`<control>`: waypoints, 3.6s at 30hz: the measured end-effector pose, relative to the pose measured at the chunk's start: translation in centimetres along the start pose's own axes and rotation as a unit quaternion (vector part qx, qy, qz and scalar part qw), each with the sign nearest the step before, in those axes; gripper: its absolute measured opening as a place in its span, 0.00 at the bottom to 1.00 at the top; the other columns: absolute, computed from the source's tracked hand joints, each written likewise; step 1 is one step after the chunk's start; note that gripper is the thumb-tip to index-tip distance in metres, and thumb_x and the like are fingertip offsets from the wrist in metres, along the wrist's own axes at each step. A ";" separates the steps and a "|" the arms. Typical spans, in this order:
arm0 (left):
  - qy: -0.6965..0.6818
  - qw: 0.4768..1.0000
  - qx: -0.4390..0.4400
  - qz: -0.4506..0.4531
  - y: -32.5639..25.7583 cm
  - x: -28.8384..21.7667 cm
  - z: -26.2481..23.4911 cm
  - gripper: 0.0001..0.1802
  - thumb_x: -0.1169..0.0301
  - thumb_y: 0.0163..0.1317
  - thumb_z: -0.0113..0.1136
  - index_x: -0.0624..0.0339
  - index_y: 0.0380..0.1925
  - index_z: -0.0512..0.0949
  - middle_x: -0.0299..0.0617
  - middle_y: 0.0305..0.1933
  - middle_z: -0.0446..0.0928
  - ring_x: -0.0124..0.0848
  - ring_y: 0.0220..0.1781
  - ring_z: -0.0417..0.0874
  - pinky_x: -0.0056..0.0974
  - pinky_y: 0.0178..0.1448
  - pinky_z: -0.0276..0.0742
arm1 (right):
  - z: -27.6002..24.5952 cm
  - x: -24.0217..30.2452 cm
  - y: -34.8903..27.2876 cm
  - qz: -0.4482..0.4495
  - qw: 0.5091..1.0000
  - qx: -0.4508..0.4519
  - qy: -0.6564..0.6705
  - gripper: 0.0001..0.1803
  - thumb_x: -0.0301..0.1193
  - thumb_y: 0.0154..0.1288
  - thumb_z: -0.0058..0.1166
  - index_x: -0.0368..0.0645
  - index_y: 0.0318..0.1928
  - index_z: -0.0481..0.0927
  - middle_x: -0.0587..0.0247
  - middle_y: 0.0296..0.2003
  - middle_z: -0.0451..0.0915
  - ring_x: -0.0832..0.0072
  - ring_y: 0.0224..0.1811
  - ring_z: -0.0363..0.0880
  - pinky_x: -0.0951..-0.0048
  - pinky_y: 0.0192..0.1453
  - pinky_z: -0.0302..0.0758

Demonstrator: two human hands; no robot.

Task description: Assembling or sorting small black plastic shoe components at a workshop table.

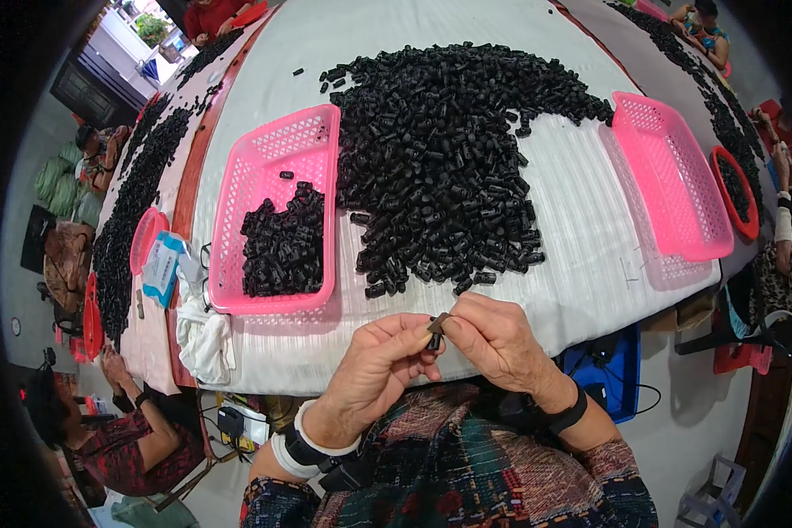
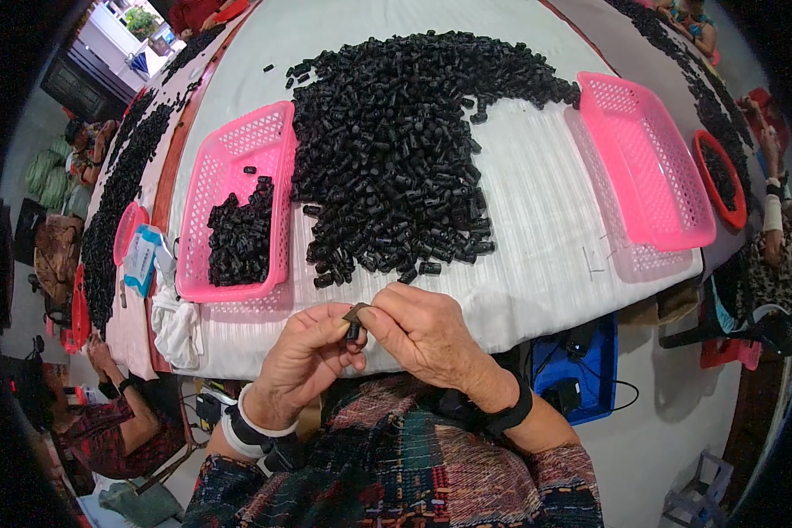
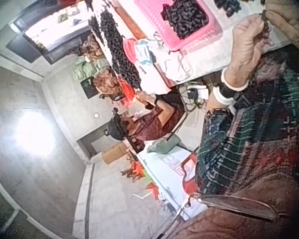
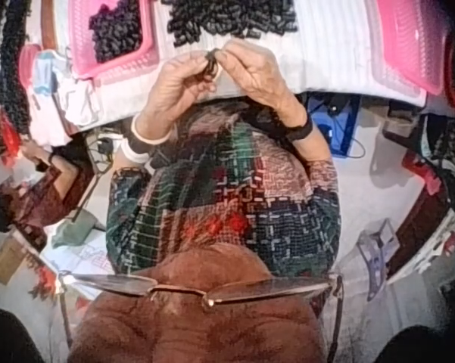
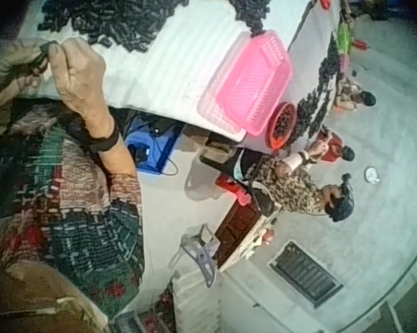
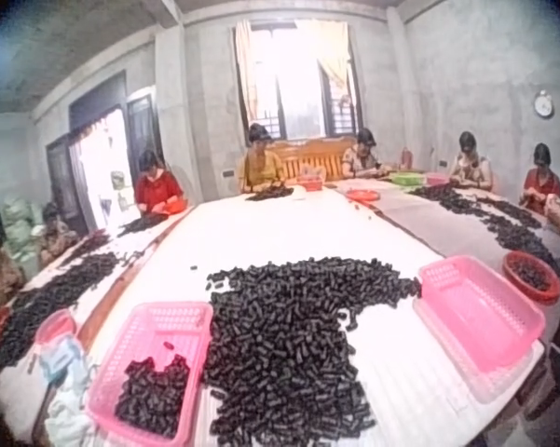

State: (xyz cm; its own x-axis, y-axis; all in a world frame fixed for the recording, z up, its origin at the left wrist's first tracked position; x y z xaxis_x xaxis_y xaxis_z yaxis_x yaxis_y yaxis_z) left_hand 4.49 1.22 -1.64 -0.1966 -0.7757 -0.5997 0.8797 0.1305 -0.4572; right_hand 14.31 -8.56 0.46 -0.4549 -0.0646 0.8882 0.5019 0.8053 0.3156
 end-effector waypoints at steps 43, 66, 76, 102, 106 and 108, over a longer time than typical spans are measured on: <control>0.003 0.999 0.030 -0.042 -0.3 1.0 0.1 0.09 0.72 0.60 0.54 0.68 0.36 0.74 0.41 0.30 0.75 0.26 0.29 0.76 0.30 0.35 0.77 | -0.4 0.0 -0.3 0.123 0.967 0.041 0.219 0.09 0.30 0.59 0.53 0.35 0.33 0.73 0.66 0.27 0.75 0.83 0.32 0.70 0.79 0.38 0.68; 0.008 1.000 -0.001 -0.016 -0.1 0.5 -0.1 0.10 0.75 0.59 0.54 0.70 0.38 0.73 0.43 0.30 0.76 0.29 0.26 0.78 0.30 0.33 0.77 | -0.3 -0.3 -0.7 0.010 0.999 0.032 0.036 0.12 0.33 0.63 0.47 0.38 0.26 0.72 0.58 0.19 0.68 0.64 0.21 0.69 0.68 0.24 0.65; 0.040 0.999 -0.031 -0.017 0.4 1.0 -1.2 0.11 0.73 0.59 0.53 0.70 0.39 0.72 0.44 0.31 0.75 0.27 0.29 0.76 0.34 0.35 0.77 | 0.9 -1.7 -1.1 0.032 0.995 0.084 0.031 0.13 0.34 0.64 0.45 0.39 0.27 0.72 0.58 0.19 0.67 0.65 0.21 0.68 0.68 0.25 0.65; 0.037 0.993 0.036 -0.104 0.3 1.2 -0.2 0.09 0.72 0.60 0.54 0.68 0.37 0.74 0.42 0.32 0.76 0.26 0.29 0.78 0.31 0.34 0.78 | 0.1 -1.8 -1.1 0.150 0.948 0.055 0.276 0.09 0.30 0.58 0.56 0.36 0.32 0.75 0.68 0.25 0.75 0.84 0.30 0.71 0.80 0.36 0.69; 0.022 0.998 -0.001 -0.057 0.6 0.9 -0.1 0.10 0.72 0.60 0.54 0.68 0.39 0.74 0.43 0.33 0.77 0.27 0.30 0.78 0.32 0.34 0.78 | 0.4 -1.8 -1.5 0.234 0.913 0.030 0.333 0.08 0.29 0.60 0.54 0.36 0.32 0.74 0.69 0.25 0.74 0.86 0.28 0.71 0.82 0.32 0.68; -0.006 0.999 -0.034 -0.008 0.5 0.4 0.1 0.11 0.73 0.60 0.54 0.68 0.41 0.74 0.43 0.34 0.77 0.27 0.31 0.78 0.32 0.34 0.78 | 0.3 -2.0 -1.4 0.226 0.896 -0.035 0.381 0.08 0.29 0.61 0.53 0.37 0.32 0.73 0.71 0.25 0.74 0.87 0.27 0.70 0.85 0.30 0.68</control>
State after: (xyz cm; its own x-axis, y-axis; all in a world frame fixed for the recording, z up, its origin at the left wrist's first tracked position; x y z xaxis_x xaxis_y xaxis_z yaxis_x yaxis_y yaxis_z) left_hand 4.91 0.92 -2.10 -0.2045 -0.7860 -0.5834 0.8449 0.1592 -0.5107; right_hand 14.35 -9.37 -1.85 0.4274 -0.1463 0.8921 0.5656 0.8131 -0.1376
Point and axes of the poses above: each hand's wrist, its own y-axis towards the middle knuckle, its own z-axis out of the palm, x = y × z, the point moved 5 cm from there along y, towards the middle knuckle
